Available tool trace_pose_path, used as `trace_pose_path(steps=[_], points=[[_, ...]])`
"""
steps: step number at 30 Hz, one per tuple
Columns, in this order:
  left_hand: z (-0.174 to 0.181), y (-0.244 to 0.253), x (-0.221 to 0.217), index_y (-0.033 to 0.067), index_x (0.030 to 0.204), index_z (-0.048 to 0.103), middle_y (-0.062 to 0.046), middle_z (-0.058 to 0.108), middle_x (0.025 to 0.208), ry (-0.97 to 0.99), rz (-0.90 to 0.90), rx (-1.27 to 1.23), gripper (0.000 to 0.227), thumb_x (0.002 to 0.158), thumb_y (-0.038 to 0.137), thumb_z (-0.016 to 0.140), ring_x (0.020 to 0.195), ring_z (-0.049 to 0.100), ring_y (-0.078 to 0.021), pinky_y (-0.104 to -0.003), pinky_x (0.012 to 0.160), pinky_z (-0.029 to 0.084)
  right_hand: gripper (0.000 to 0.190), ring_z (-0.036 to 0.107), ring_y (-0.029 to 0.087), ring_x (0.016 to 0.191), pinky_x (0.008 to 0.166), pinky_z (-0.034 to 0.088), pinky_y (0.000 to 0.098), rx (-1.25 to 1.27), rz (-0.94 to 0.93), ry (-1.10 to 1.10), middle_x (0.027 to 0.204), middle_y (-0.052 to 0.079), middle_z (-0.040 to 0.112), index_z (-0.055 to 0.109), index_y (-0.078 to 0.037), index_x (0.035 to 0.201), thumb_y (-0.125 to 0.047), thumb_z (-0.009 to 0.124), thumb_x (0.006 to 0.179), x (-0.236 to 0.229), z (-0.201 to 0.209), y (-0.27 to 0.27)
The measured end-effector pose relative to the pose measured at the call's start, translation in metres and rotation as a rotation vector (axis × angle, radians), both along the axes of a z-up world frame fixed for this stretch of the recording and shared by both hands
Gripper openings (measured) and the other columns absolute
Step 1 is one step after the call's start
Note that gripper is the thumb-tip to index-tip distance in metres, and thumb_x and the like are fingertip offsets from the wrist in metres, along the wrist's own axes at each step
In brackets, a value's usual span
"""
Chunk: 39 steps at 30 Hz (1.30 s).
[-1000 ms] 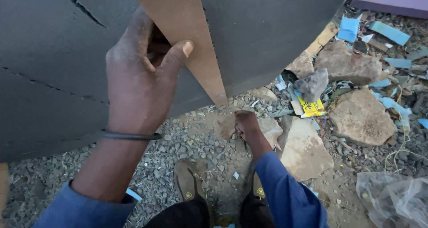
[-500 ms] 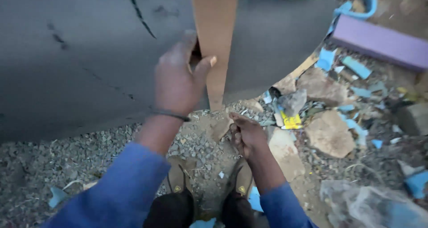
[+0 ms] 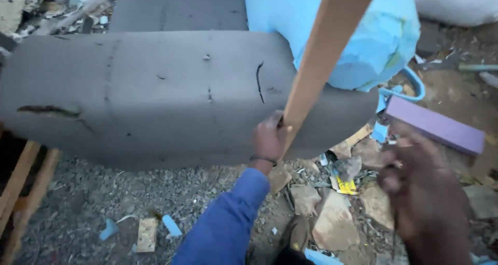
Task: Marking parallel lines on a large piece of upholstery foam using a wooden plank as a straightedge and a marking tool.
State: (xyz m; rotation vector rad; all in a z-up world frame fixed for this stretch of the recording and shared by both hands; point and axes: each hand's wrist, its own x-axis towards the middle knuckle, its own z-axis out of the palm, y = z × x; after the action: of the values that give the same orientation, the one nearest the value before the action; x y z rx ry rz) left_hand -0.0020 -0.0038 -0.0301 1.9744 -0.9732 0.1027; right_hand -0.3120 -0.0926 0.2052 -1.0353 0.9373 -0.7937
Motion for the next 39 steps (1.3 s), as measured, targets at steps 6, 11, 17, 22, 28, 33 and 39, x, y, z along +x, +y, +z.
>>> trace_pose_path(steps=[6,11,17,22,28,33,39], points=[[0.078,0.126,0.000,0.0240,0.113,0.080,-0.001,0.089,0.105,0.003,0.128,-0.130,0.023,0.108,0.002,0.077,0.097,0.084,-0.0188,-0.040,0.084,0.060,0.012,0.058,0.009,0.069,0.059,0.049,0.0192,-0.172,-0.189,-0.138,0.099,-0.001,0.070,0.072,-0.024,0.138,-0.024,0.071,0.126,-0.055,0.037,0.028],[0.147,0.290,-0.013,0.0210,0.116,0.074,-0.005,0.088,0.102,-0.104,0.296,-0.097,0.019,0.106,0.026,0.089,0.093,0.085,-0.0317,-0.049,0.081,0.057,0.013,0.075,0.013,0.104,0.076,0.060,0.0277,-0.038,-0.298,-0.233,0.118,0.000,0.069,0.063,-0.024,0.139,-0.019,0.071,0.131,-0.085,0.041,0.083],[0.189,0.474,-0.046,0.0096,0.139,0.083,-0.016,0.094,0.120,0.011,0.513,-0.031,0.041,0.107,0.035,0.091,0.110,0.092,-0.0372,-0.054,0.092,0.068,0.016,0.074,0.014,0.096,0.079,0.059,0.0280,-0.077,-0.195,-0.296,0.108,0.001,0.071,0.061,-0.025,0.139,-0.020,0.072,0.128,-0.116,0.061,0.134],[0.164,0.595,-0.069,0.0064,0.136,0.083,-0.020,0.094,0.121,-0.019,0.667,0.058,0.043,0.105,0.034,0.095,0.113,0.089,-0.0428,-0.062,0.097,0.065,0.009,0.073,0.007,0.099,0.080,0.059,0.0219,-0.143,-0.152,-0.214,0.108,-0.005,0.071,0.065,-0.030,0.140,-0.023,0.068,0.136,-0.137,0.085,0.175],[0.164,0.658,-0.116,0.0070,0.144,0.082,-0.021,0.094,0.127,0.189,0.700,-0.008,0.052,0.106,0.041,0.087,0.117,0.091,-0.0401,-0.058,0.103,0.068,0.020,0.070,-0.008,0.117,0.089,0.049,0.0143,-0.155,0.012,-0.270,0.150,-0.027,0.073,0.063,-0.052,0.136,-0.034,0.068,0.141,-0.157,0.065,0.191],[0.157,0.673,-0.139,0.0044,0.139,0.087,-0.023,0.093,0.125,0.208,0.736,0.114,0.052,0.106,0.045,0.087,0.114,0.087,-0.0479,-0.068,0.091,0.065,0.020,0.081,0.007,0.100,0.073,0.065,0.0210,-0.237,-0.027,-0.251,0.139,-0.006,0.084,0.069,-0.030,0.141,-0.023,0.078,0.125,-0.153,0.090,0.256],[0.193,0.644,-0.115,0.0094,0.134,0.083,-0.017,0.093,0.122,0.086,0.567,-0.002,0.040,0.114,0.043,0.081,0.110,0.088,-0.0395,-0.059,0.091,0.067,0.008,0.073,0.019,0.094,0.077,0.058,0.0292,-0.246,0.002,-0.158,0.103,0.007,0.070,0.068,-0.018,0.136,-0.024,0.073,0.134,-0.139,0.092,0.280]])
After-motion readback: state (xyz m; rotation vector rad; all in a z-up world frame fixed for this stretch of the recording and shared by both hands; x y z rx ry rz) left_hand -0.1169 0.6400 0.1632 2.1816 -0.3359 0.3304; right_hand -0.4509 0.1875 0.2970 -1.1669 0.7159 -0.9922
